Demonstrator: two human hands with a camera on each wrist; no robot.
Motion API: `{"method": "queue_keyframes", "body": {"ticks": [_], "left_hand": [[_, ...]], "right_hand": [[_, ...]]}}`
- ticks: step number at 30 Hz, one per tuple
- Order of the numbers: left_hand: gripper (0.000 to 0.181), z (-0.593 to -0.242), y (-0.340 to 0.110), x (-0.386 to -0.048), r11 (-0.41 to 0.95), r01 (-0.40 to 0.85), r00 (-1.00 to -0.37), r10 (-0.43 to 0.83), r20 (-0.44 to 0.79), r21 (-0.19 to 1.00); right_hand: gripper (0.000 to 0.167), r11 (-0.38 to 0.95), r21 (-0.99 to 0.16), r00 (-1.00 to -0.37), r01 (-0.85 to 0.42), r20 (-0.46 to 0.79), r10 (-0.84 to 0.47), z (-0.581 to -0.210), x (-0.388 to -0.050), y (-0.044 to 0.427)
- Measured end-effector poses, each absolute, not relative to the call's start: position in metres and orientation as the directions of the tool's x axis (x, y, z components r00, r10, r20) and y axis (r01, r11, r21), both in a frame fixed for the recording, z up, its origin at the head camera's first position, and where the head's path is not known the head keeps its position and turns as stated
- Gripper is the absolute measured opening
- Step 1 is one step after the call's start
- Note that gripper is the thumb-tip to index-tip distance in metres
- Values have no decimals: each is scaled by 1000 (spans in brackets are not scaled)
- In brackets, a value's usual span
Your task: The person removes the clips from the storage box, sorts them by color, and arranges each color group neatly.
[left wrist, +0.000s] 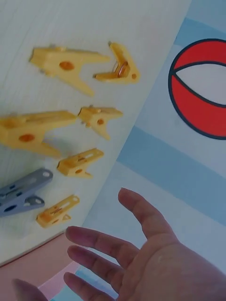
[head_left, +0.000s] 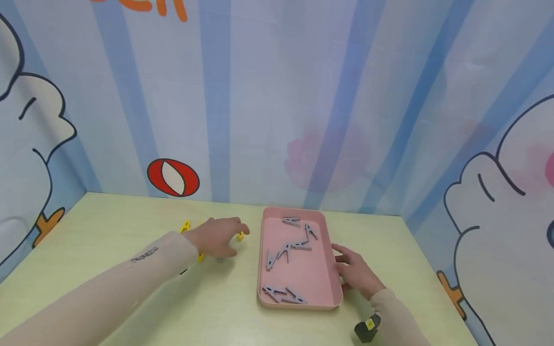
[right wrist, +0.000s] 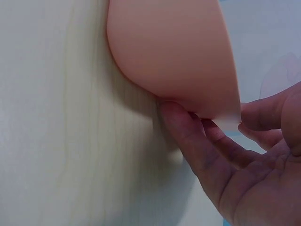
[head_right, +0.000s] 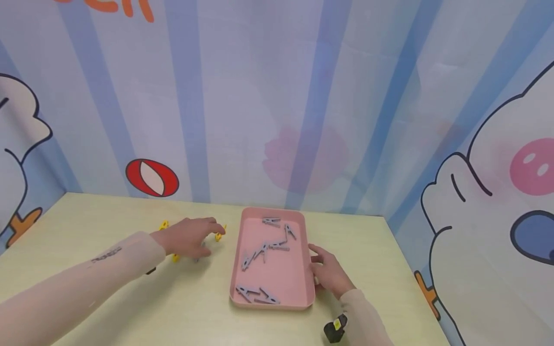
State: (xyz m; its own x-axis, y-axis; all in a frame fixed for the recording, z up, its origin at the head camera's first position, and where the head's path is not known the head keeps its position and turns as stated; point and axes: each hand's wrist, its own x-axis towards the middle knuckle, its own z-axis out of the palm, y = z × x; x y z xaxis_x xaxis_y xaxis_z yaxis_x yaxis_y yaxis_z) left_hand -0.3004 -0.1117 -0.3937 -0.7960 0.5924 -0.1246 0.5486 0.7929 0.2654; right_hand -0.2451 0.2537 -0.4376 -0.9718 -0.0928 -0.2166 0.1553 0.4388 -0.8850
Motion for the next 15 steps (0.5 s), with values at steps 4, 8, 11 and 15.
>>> {"method": "queue_keyframes", "body": {"ticks": [4,8,11,15], "left_hand": [[50,-395,-103,-299,762,592,-771,630,-89,263],[51,-396,-95,-298,743,620,-756,652,-61,251],[52,-396,-89,-297,729,636,-744,666,-49,252],[53,-399,-81,-297,721,644,-737,674,-44,254]], "right_hand": [[57,443,-882,-972,162,-220,-82,-437,-244,253],[57,438,-883,-971,166,-224,-84,-437,-243,252],[56,436,-885,-972,164,-221,-84,-437,-243,253],[56,442,-884,-973,156,-214,-86,-438,-243,254]]}}
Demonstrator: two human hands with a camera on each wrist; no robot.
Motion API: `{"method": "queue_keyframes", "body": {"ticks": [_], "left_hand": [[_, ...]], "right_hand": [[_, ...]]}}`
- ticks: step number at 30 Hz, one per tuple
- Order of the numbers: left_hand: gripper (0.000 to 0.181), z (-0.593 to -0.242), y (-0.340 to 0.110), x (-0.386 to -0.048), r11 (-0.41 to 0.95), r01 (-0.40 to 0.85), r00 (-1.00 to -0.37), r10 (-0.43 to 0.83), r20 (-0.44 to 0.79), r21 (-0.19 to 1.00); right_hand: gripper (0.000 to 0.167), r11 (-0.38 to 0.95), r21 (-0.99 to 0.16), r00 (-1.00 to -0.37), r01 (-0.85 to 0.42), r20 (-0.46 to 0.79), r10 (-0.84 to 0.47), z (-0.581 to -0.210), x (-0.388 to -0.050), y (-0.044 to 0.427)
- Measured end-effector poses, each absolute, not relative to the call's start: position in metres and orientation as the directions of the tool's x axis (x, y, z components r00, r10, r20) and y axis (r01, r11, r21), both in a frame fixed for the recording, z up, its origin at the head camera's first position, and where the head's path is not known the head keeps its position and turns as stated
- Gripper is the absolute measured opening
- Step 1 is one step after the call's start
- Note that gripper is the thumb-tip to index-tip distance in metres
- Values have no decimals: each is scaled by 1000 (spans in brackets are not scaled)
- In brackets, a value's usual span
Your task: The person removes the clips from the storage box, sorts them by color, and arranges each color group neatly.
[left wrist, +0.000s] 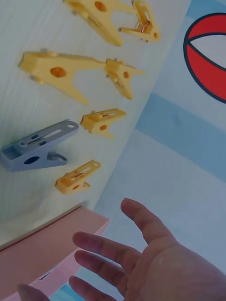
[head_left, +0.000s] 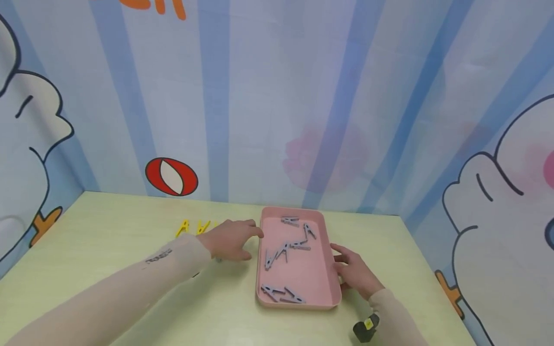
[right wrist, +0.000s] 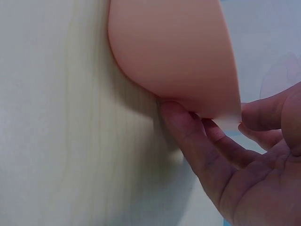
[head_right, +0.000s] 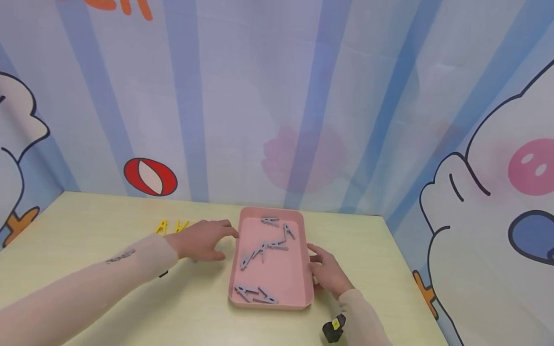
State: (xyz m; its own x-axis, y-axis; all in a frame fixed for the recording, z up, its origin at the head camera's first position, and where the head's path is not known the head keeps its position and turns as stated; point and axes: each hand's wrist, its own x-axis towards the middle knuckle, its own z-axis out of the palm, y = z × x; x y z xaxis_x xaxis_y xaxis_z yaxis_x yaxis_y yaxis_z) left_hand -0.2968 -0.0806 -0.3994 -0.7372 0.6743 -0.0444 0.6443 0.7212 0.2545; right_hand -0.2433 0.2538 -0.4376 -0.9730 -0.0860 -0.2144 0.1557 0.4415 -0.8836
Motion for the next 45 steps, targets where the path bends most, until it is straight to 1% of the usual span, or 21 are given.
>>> {"method": "queue_keyframes", "body": {"ticks": [4,9,15,18,22,25,28,33,45], "left_hand": [[51,-402,-72,-296,741,640,-750,660,-45,202],[46,-405,-61,-292,765,635,-768,640,-18,106],[44,-402,-51,-286,764,642,-765,644,-8,57],[46,-402,-47,-285,749,659,-749,662,-23,72],[49,-405,-41,-285,707,700,-707,706,-42,95],[48,-407,-36,-287,681,725,-680,731,-49,103],[48,-411,-32,-288,670,735,-667,742,-65,104],[50,-416,-27,-291,680,729,-675,733,-88,77],[50,-420,-20,-291,686,723,-680,727,-93,76]], "right_hand": [[56,443,-883,-972,156,-216,-89,-439,-244,255],[57,436,-885,-973,163,-218,-80,-443,-244,256],[57,421,-890,-972,176,-224,-68,-447,-241,254],[57,430,-886,-973,174,-222,-64,-446,-241,254],[57,449,-878,-974,167,-216,-61,-444,-242,254],[57,455,-875,-975,164,-215,-62,-442,-242,254],[57,447,-879,-974,169,-219,-64,-441,-241,253],[57,425,-890,-973,167,-219,-76,-440,-241,253],[57,442,-882,-975,163,-213,-67,-437,-244,255]]}}
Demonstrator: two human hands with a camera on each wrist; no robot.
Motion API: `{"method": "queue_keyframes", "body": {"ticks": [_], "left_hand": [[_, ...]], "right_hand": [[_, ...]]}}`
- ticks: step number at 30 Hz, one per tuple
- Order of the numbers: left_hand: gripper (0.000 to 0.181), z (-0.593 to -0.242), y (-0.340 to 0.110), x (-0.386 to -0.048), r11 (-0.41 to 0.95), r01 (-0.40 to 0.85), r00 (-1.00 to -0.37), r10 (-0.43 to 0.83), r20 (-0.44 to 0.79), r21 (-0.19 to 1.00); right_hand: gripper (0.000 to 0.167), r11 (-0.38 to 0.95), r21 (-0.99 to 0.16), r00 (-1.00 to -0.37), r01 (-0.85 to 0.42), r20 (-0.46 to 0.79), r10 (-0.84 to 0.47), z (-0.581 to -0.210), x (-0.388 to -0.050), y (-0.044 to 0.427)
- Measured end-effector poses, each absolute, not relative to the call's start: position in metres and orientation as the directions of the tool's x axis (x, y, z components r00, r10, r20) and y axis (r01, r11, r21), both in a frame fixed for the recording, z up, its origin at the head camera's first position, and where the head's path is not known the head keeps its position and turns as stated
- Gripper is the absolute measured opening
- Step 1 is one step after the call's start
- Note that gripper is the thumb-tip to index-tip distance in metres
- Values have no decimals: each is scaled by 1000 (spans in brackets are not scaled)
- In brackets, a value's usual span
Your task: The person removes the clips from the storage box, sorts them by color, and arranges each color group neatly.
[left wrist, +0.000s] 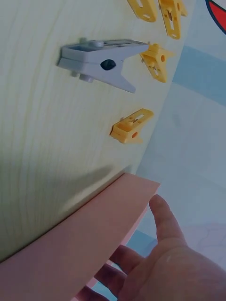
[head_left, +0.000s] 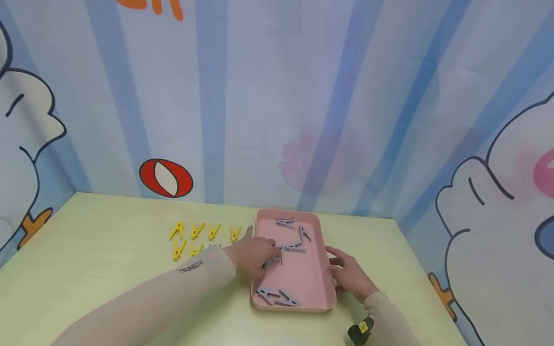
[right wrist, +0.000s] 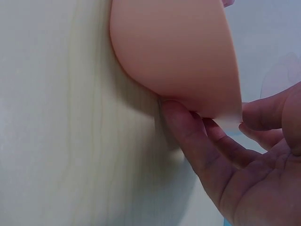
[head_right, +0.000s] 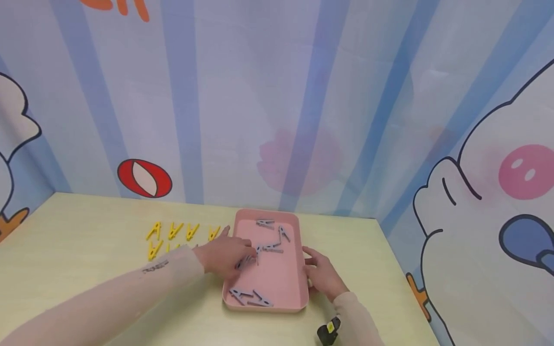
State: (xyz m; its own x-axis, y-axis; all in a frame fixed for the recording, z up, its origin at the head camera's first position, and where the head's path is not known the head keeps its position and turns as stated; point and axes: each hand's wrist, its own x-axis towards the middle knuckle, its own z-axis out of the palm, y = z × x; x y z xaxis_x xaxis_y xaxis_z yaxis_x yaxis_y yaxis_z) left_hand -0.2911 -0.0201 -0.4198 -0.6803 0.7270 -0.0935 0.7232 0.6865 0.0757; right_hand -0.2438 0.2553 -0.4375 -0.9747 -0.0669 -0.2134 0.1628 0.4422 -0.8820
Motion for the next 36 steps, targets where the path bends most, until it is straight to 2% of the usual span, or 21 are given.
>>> {"method": "queue_keyframes", "body": {"ticks": [15,30,36], "left_hand": [[47,-414,-20,-293,673,738,-670,739,-75,43],[47,-396,-36,-295,614,781,-620,785,14,114],[46,-390,-46,-298,616,777,-625,779,41,131]], "right_hand": [[57,450,-879,-975,157,-211,-74,-437,-245,256],[57,431,-886,-973,171,-220,-66,-440,-243,254],[56,425,-889,-974,170,-218,-67,-441,-244,255]]}}
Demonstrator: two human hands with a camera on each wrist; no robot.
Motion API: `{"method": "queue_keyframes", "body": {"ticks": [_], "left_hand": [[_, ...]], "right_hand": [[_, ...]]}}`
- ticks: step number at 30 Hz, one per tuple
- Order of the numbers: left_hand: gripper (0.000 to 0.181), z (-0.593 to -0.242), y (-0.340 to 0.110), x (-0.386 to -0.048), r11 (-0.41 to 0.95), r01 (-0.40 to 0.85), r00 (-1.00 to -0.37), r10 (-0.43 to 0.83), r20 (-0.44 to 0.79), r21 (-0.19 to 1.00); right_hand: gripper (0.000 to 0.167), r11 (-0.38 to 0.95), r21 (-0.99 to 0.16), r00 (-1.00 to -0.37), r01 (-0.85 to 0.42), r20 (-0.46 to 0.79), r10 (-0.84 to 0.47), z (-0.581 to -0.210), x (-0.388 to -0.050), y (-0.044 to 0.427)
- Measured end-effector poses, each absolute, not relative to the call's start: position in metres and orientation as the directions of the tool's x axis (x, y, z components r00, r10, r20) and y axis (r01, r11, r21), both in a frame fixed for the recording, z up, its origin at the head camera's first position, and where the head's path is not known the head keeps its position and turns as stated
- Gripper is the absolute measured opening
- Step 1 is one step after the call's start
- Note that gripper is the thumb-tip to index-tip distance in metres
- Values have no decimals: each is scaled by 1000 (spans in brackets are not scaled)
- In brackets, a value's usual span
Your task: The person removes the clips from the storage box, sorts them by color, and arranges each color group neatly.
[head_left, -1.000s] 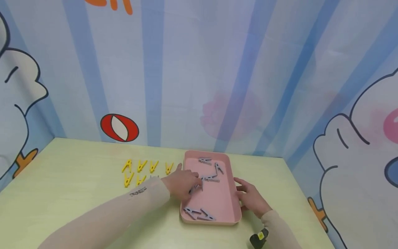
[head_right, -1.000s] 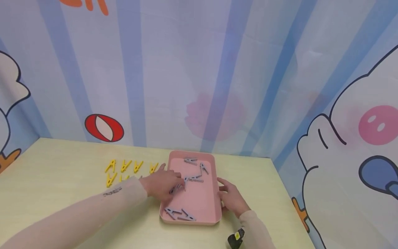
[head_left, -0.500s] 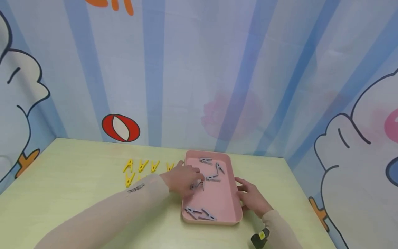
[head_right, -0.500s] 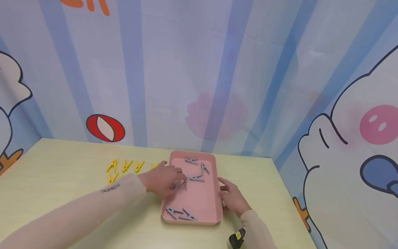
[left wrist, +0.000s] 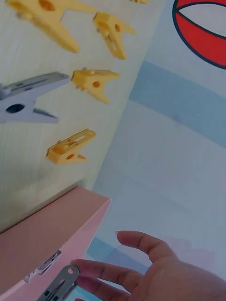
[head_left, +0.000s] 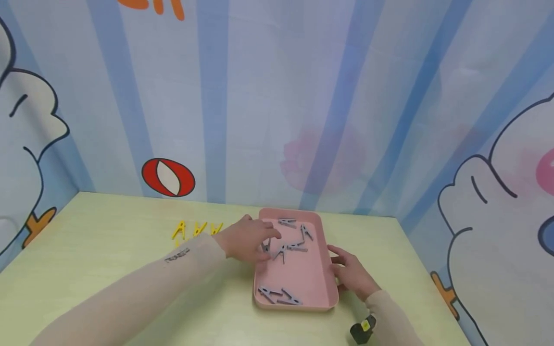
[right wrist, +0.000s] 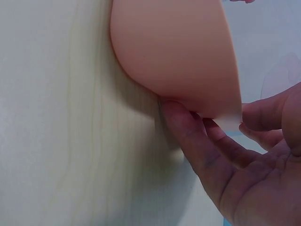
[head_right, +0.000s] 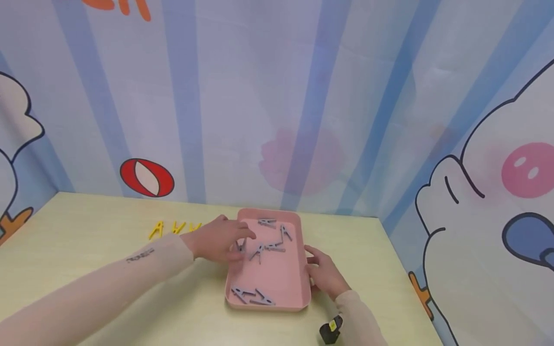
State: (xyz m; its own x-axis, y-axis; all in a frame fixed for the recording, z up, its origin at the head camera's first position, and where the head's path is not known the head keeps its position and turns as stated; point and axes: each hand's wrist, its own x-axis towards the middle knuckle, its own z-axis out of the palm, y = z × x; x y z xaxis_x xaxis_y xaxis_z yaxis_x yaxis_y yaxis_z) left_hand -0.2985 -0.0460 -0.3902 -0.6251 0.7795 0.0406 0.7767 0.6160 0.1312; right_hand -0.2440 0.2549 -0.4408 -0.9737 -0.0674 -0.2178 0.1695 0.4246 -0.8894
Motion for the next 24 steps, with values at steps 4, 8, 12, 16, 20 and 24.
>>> {"method": "queue_keyframes", "body": {"ticks": [4,8,12,16,20,24], "left_hand": [[45,-388,-56,-300,629,767,-638,769,45,126],[46,-383,-65,-300,633,765,-642,765,57,120],[46,-381,-73,-300,632,764,-643,762,77,127],[43,-384,-82,-299,635,762,-647,755,106,129],[45,-389,-90,-299,643,755,-656,746,119,129],[44,-391,-96,-298,647,752,-659,743,120,127]], "right_hand": [[56,424,-889,-973,171,-220,-70,-442,-243,254],[57,411,-896,-973,168,-216,-74,-442,-242,254],[56,411,-896,-973,167,-219,-80,-441,-243,256],[56,419,-892,-971,171,-224,-81,-440,-243,257],[56,438,-886,-973,155,-215,-90,-441,-244,257],[56,441,-885,-973,151,-212,-92,-442,-244,256]]}}
